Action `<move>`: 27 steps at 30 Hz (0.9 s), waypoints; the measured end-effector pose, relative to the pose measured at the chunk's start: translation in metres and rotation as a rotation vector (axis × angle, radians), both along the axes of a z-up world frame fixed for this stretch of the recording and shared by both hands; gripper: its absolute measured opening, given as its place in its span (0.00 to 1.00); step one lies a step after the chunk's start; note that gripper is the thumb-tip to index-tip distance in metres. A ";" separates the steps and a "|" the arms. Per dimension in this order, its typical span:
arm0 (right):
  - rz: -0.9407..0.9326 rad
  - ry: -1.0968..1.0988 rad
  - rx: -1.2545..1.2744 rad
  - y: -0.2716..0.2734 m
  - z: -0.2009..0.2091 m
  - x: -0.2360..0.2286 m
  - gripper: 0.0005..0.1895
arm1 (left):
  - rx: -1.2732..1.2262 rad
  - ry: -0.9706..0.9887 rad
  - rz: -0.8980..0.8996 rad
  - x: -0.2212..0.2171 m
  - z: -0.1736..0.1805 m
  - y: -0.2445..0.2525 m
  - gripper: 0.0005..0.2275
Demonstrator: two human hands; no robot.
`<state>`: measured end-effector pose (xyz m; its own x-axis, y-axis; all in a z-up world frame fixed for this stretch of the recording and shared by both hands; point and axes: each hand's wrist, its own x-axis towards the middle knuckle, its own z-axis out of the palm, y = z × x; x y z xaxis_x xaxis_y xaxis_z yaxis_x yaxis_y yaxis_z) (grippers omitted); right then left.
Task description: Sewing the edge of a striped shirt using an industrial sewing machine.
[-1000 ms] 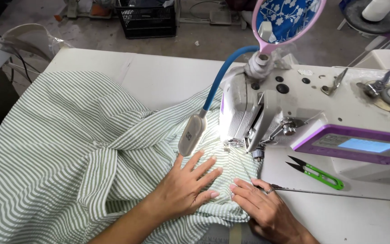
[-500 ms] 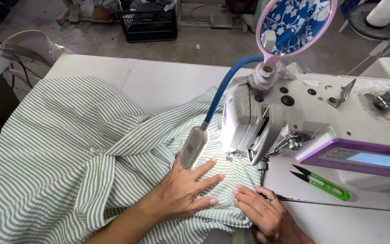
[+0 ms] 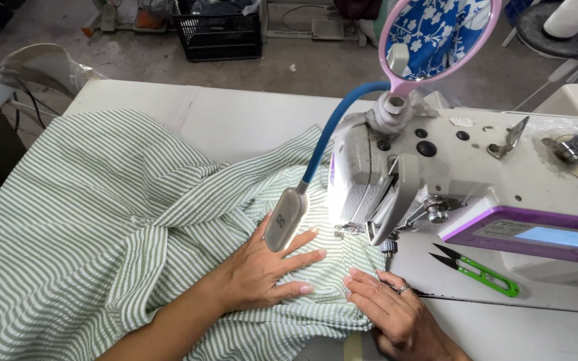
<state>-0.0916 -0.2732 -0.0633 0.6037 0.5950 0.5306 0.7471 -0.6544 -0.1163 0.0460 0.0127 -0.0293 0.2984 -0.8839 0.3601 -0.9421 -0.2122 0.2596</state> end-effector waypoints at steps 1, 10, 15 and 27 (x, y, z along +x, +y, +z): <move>-0.012 0.014 0.007 0.000 0.002 0.002 0.33 | 0.026 0.026 0.004 0.002 0.000 0.000 0.26; -0.040 0.077 -0.019 -0.001 0.003 0.009 0.36 | 0.033 0.003 -0.015 0.023 -0.012 0.001 0.26; -0.082 0.086 -0.030 0.001 0.006 0.014 0.38 | 0.108 0.067 -0.021 0.040 -0.005 -0.002 0.27; -0.132 0.059 0.014 0.007 0.010 0.022 0.39 | -0.038 0.078 -0.129 0.028 -0.003 -0.017 0.33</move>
